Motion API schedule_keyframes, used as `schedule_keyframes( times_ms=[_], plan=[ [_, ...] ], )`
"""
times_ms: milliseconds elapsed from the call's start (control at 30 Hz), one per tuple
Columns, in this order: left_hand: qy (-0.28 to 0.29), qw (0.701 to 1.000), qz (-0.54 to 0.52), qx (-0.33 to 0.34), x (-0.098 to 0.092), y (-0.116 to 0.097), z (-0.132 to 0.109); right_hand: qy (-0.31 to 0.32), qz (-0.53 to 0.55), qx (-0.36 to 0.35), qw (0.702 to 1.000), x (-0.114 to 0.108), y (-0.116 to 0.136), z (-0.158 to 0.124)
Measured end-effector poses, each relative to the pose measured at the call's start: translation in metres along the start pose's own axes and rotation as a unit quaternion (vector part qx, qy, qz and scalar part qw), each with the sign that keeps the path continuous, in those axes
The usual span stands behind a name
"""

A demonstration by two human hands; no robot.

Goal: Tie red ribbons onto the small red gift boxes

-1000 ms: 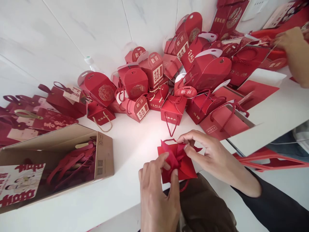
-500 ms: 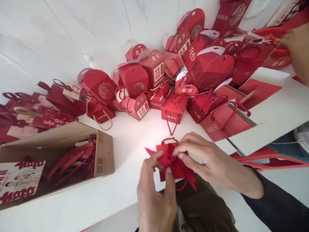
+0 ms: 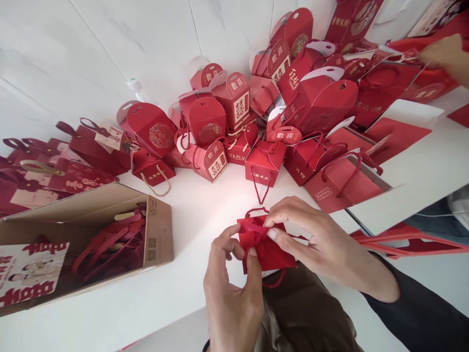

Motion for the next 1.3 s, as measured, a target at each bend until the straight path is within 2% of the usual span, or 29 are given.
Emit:
schedule_keyframes(
  times_ms=[133,200,300,367,433,533,600,733,900,1000,1200,1300],
  plan=[
    [-0.019,0.999,0.046,-0.017,-0.003,0.007,-0.001,0.071,0.003,-0.020,0.997,0.002,0.004,-0.004],
    [-0.025,0.996,0.087,0.008,-0.004,0.007,0.000,0.057,-0.004,0.003,0.998,-0.003,0.000,-0.002],
    [-0.018,0.987,0.131,0.087,-0.004,-0.002,0.001,0.011,-0.024,0.043,0.999,-0.007,-0.010,0.005],
    [-0.010,0.984,0.136,0.111,-0.003,-0.005,0.001,0.021,-0.033,0.051,0.998,-0.001,-0.014,0.010],
    [-0.012,0.987,0.126,0.095,-0.004,-0.005,0.001,0.034,-0.027,0.052,0.998,0.005,-0.016,0.013],
    [-0.023,0.994,0.099,0.035,-0.005,-0.001,-0.002,0.015,-0.014,0.060,0.998,0.003,-0.016,0.012],
    [-0.023,0.997,0.077,-0.010,-0.004,0.003,-0.004,0.000,-0.007,0.083,0.997,0.000,-0.018,0.009],
    [-0.004,0.998,0.017,-0.056,0.000,0.006,-0.006,-0.010,0.001,0.133,0.991,-0.002,-0.027,0.002],
    [-0.014,0.995,-0.013,-0.098,-0.002,0.009,-0.006,-0.046,-0.059,0.097,0.992,-0.004,-0.028,-0.002],
    [-0.022,0.993,-0.020,-0.113,-0.004,0.013,-0.007,-0.051,-0.073,0.083,0.993,-0.003,-0.029,-0.004],
    [-0.022,0.995,0.017,-0.092,-0.007,0.015,-0.007,-0.051,-0.073,0.095,0.991,-0.002,-0.032,-0.007],
    [-0.014,0.995,0.000,-0.102,-0.005,0.019,-0.008,-0.053,-0.084,0.091,0.991,-0.002,-0.031,-0.007]
  ],
)
Point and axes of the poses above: each hand's wrist, its own z-axis towards the middle knuckle, its own x-axis out of the palm, y = z × x, the point moved 8 cm from there along z, towards the middle knuckle, and after that the axes turned 6 degrees about y, right-handed, at the moved point
